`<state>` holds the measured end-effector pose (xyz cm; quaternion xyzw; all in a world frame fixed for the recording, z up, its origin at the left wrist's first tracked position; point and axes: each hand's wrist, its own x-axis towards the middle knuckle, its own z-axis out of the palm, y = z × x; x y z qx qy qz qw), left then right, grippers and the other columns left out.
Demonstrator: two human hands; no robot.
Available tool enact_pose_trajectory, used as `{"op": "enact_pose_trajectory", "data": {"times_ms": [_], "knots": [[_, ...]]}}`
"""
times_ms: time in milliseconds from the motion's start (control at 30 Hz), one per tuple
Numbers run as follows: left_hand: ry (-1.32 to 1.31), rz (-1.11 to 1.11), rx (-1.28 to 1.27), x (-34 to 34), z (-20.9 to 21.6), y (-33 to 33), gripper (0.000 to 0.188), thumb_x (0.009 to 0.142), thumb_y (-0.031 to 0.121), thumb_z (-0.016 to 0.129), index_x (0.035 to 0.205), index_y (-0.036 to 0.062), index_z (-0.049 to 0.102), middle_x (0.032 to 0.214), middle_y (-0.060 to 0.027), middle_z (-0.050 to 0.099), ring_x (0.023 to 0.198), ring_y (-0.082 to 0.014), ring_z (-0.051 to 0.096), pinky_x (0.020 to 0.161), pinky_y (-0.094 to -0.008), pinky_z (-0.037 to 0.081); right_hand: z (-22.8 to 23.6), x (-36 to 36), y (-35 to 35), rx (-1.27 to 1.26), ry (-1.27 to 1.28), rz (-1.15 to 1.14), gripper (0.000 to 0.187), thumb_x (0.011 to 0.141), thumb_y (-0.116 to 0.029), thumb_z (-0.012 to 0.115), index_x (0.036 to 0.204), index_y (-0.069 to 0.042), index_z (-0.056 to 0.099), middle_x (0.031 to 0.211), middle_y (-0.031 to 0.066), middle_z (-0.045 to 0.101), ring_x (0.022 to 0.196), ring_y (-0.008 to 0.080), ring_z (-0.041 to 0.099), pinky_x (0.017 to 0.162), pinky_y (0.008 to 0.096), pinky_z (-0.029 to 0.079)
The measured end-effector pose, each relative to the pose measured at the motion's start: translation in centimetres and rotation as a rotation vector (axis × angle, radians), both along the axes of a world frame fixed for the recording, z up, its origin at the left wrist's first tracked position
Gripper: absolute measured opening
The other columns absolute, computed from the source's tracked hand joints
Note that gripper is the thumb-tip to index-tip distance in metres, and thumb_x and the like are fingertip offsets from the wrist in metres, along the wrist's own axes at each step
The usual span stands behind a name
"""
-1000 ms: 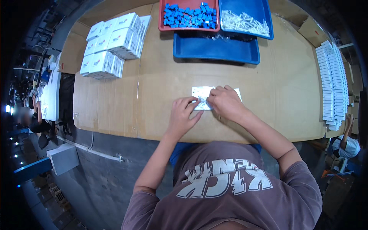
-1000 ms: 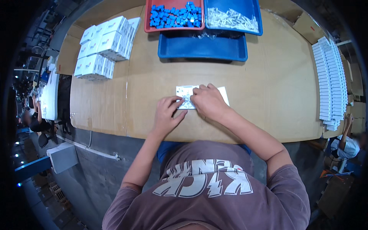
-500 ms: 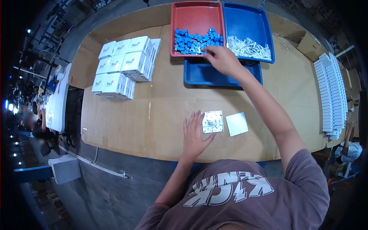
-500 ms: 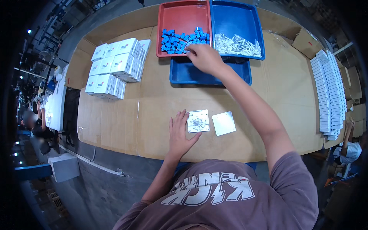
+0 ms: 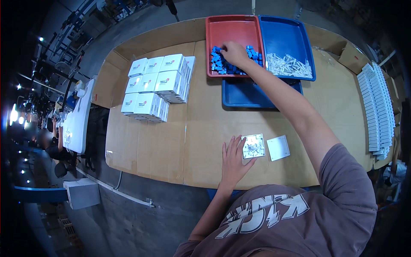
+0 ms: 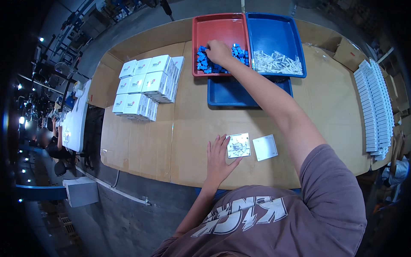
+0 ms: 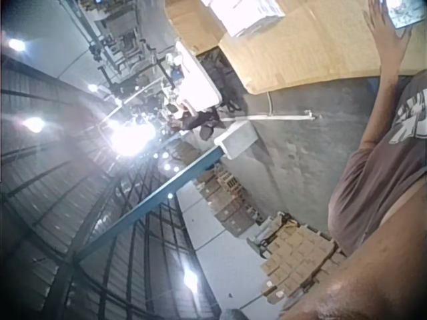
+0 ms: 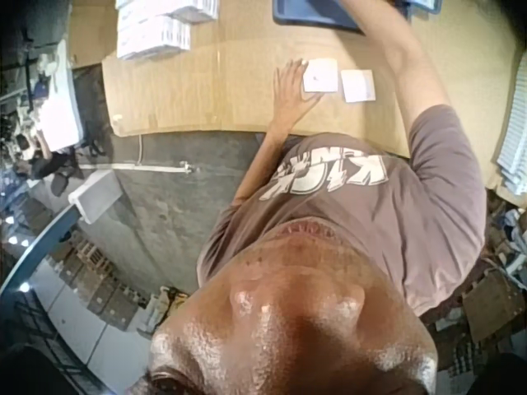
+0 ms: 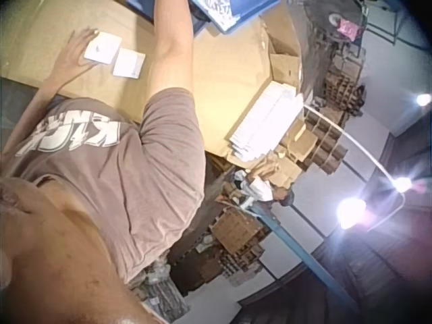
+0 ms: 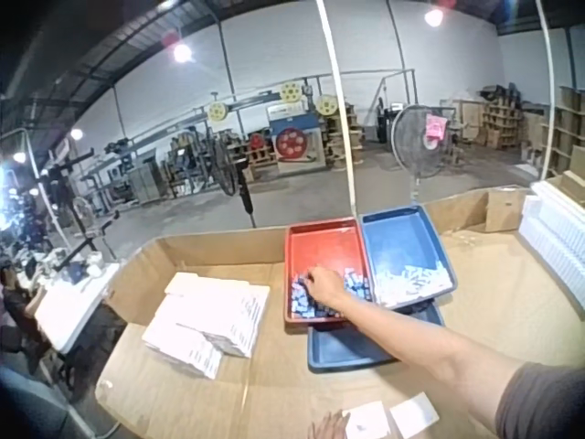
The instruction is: The worker is assembling and packaging small electronic components into white boxes.
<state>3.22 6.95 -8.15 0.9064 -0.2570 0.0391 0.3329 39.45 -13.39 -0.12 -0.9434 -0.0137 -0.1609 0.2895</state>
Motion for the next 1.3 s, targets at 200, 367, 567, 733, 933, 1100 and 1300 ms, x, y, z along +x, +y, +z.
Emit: {"op": "enact_pose_trajectory", "data": {"times_ms": [200, 367, 567, 733, 933, 1100, 1300], "knots": [[0.03, 0.011, 0.011, -0.2, 0.4, 0.2, 0.081, 0.083, 0.04, 0.083, 0.149, 0.0065, 0.048, 0.155, -0.0148, 0.047, 0.149, -0.037, 0.04, 0.122, -0.0635, 0.022, 4.9, -7.9, -2.0, 1.029, 0.155, 0.188, 0.034, 0.096, -0.019, 0.075, 0.126, -0.004, 0.071, 0.101, 0.0034, 0.071, 0.086, 0.0095, 0.061, 0.074, 0.0285, 0.051], [0.027, -0.013, 0.028, 0.0, 0.0, 0.0, 0.08, 0.084, 0.041, 0.082, 0.148, 0.0067, 0.05, 0.156, -0.0156, 0.047, 0.149, -0.0377, 0.038, 0.123, -0.0641, 0.019, 10.8, -17.0, -4.4, 1.37, 0.148, 0.334, 0.049, 0.101, -0.018, 0.069, 0.148, -0.009, 0.055, 0.107, 0.0035, 0.066, 0.084, 0.0084, 0.058, 0.065, 0.0253, 0.048], [0.045, -0.025, 0.055, 0.1, 0.2, -0.4, 0.079, 0.084, 0.044, 0.08, 0.148, 0.0075, 0.051, 0.156, -0.0163, 0.046, 0.15, -0.038, 0.037, 0.123, -0.0641, 0.018, 12.4, -22.8, -6.9, 1.936, 0.157, 0.83, 0.049, 0.107, -0.012, 0.056, 0.155, -0.009, 0.044, 0.115, 0.0075, 0.06, 0.074, 0.0082, 0.047, 0.054, 0.0205, 0.041], [0.042, -0.022, 0.07, -0.1, 0.5, -0.5, 0.079, 0.085, 0.041, 0.081, 0.149, 0.0079, 0.048, 0.157, -0.0162, 0.044, 0.15, -0.0378, 0.036, 0.122, -0.0647, 0.019, 12.3, -25.8, -6.7, 2.08, 0.125, 0.881, 0.047, 0.111, -0.017, 0.053, 0.154, -0.002, 0.04, 0.117, 0.0086, 0.059, 0.073, 0.0047, 0.045, 0.048, 0.017, 0.037], [0.042, -0.019, 0.064, -0.4, 0.5, -0.9, 0.081, 0.084, 0.04, 0.083, 0.149, 0.0066, 0.048, 0.155, -0.017, 0.045, 0.149, -0.0376, 0.038, 0.122, -0.064, 0.021, 10.7, -27.3, -6.8, 2.28, 0.157, 1.091, 0.045, 0.113, -0.023, 0.048, 0.152, -0.001, 0.042, 0.124, 0.0092, 0.059, 0.074, 0.0065, 0.045, 0.049, 0.0179, 0.038], [0.02, -0.007, 0.038, -0.7, 0.3, -0.9, 0.082, 0.083, 0.04, 0.084, 0.148, 0.0055, 0.048, 0.153, -0.017, 0.048, 0.148, -0.0373, 0.039, 0.122, -0.0638, 0.021, 10.2, -28.9, -6.6, 2.353, 0.191, 1.073, 0.048, 0.113, -0.03, 0.046, 0.151, -0.001, 0.043, 0.131, 0.01, 0.056, 0.079, 0.0084, 0.046, 0.05, 0.02, 0.039], [0.017, 0.045, 0.014, -0.5, -1.0, -0.2, 0.087, 0.079, 0.041, 0.086, 0.15, 0.0067, 0.047, 0.15, -0.015, 0.053, 0.146, -0.037, 0.044, 0.123, -0.0631, 0.021, 5.5, -30.4, -6.3, 1.899, 0.114, 0.44, 0.042, 0.107, -0.028, 0.06, 0.137, 0.001, 0.059, 0.115, 0.0079, 0.067, 0.074, 0.0067, 0.048, 0.055, 0.02, 0.038]]}}
